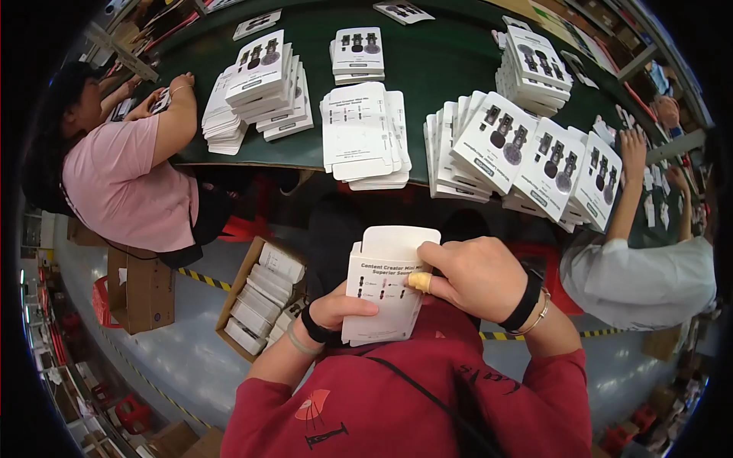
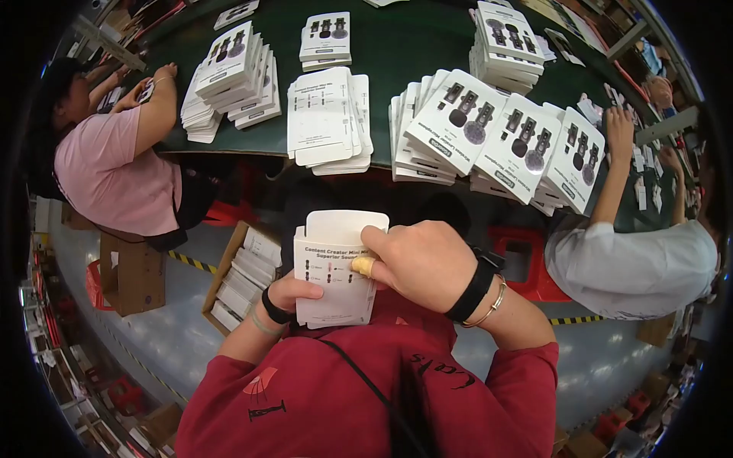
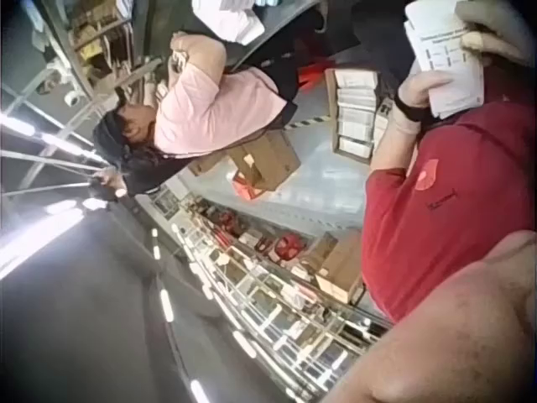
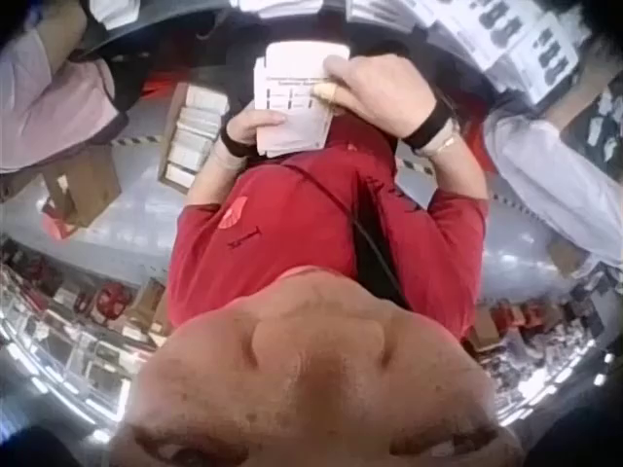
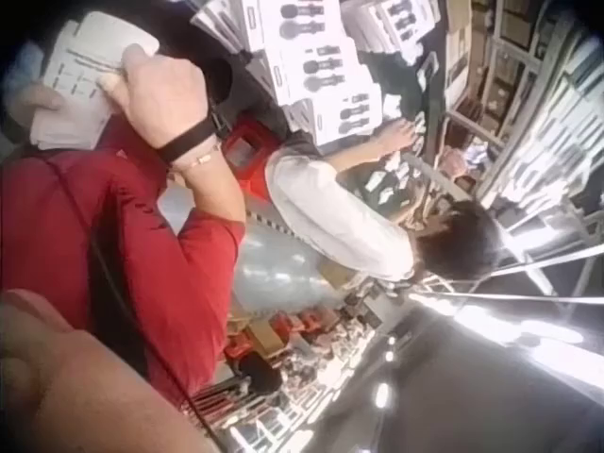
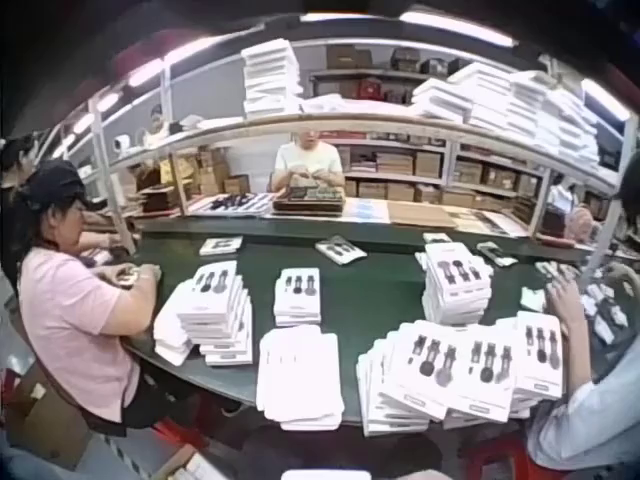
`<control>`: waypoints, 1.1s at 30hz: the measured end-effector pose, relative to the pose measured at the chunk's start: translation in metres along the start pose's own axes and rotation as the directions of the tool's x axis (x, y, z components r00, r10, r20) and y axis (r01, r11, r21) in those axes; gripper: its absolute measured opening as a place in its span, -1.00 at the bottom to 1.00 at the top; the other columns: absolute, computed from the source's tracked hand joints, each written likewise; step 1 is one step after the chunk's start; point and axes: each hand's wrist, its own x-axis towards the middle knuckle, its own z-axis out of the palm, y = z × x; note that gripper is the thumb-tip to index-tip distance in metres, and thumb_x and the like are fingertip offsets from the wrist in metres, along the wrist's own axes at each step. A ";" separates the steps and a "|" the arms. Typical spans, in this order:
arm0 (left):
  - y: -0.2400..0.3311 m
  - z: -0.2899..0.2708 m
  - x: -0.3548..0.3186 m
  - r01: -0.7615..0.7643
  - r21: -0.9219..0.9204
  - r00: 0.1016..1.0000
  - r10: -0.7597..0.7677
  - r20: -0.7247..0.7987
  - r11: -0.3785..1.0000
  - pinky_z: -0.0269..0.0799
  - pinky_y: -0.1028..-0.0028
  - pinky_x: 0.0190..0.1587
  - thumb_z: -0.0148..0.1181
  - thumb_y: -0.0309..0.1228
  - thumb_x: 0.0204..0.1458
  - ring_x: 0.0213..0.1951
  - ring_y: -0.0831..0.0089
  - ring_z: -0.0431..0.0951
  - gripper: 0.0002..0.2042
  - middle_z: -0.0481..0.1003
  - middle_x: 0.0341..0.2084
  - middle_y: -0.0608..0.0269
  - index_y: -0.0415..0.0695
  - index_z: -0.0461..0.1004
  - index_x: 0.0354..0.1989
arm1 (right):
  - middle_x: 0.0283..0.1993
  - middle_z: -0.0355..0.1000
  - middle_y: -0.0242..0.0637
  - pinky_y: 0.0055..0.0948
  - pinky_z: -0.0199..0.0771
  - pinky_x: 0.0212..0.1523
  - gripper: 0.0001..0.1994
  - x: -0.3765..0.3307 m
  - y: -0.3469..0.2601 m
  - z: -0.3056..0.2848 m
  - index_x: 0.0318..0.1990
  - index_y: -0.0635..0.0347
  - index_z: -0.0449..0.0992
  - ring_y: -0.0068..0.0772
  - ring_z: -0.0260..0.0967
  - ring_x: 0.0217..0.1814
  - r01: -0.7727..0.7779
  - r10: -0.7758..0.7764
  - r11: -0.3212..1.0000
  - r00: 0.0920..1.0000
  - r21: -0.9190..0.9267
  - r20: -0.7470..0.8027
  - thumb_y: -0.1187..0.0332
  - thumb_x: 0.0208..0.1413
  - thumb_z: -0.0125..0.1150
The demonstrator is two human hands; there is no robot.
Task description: The person folds a white cardboard box by hand, inserts a white paper manual, and then places the assembled box onto a stack on the workbench, repeating the process several times.
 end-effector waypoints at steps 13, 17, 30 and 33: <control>-0.022 0.004 0.019 -0.113 0.617 0.772 0.460 -0.439 0.779 0.49 0.50 -0.03 0.04 -0.56 0.28 -0.08 0.51 0.57 -0.57 0.58 -0.06 0.13 -0.29 0.23 0.31 | -0.23 0.53 -0.08 -0.33 0.52 -0.23 -0.75 -0.014 0.029 0.071 -0.04 0.29 0.45 -0.13 0.55 -0.25 0.172 0.137 0.804 0.878 0.570 -0.459 0.35 0.23 0.25; -0.023 0.015 0.029 -0.264 0.747 0.633 0.694 -0.343 0.610 0.45 0.59 -0.13 0.02 -0.53 0.31 -0.21 0.57 0.56 -0.62 0.60 -0.14 0.16 -0.30 0.26 0.28 | -0.10 0.54 -0.11 -0.38 0.51 -0.10 -0.65 -0.020 0.028 0.077 0.16 0.32 0.40 -0.26 0.55 -0.13 0.249 0.232 0.689 0.814 0.681 -0.533 0.34 0.31 0.15; -0.020 0.016 0.035 -0.196 0.871 0.712 0.676 -0.189 0.450 0.39 0.64 -0.23 0.03 -0.55 0.31 -0.32 0.66 0.48 -0.73 0.55 -0.34 0.27 -0.27 0.31 0.15 | 0.08 0.55 -0.11 -0.49 0.50 0.07 -0.62 -0.012 0.052 0.052 0.27 0.28 0.42 -0.45 0.52 0.06 0.264 0.055 0.260 0.956 0.929 -0.287 0.37 0.35 0.08; -0.029 0.018 0.041 -0.264 0.835 0.650 0.729 -0.216 0.483 0.39 0.64 -0.25 0.05 -0.56 0.30 -0.32 0.65 0.48 -0.73 0.54 -0.34 0.27 -0.27 0.32 0.14 | 0.06 0.56 -0.11 -0.46 0.52 0.04 -0.62 -0.016 0.053 0.040 0.26 0.22 0.44 -0.37 0.55 0.03 0.312 -0.044 0.526 0.939 0.791 -0.341 0.36 0.33 0.11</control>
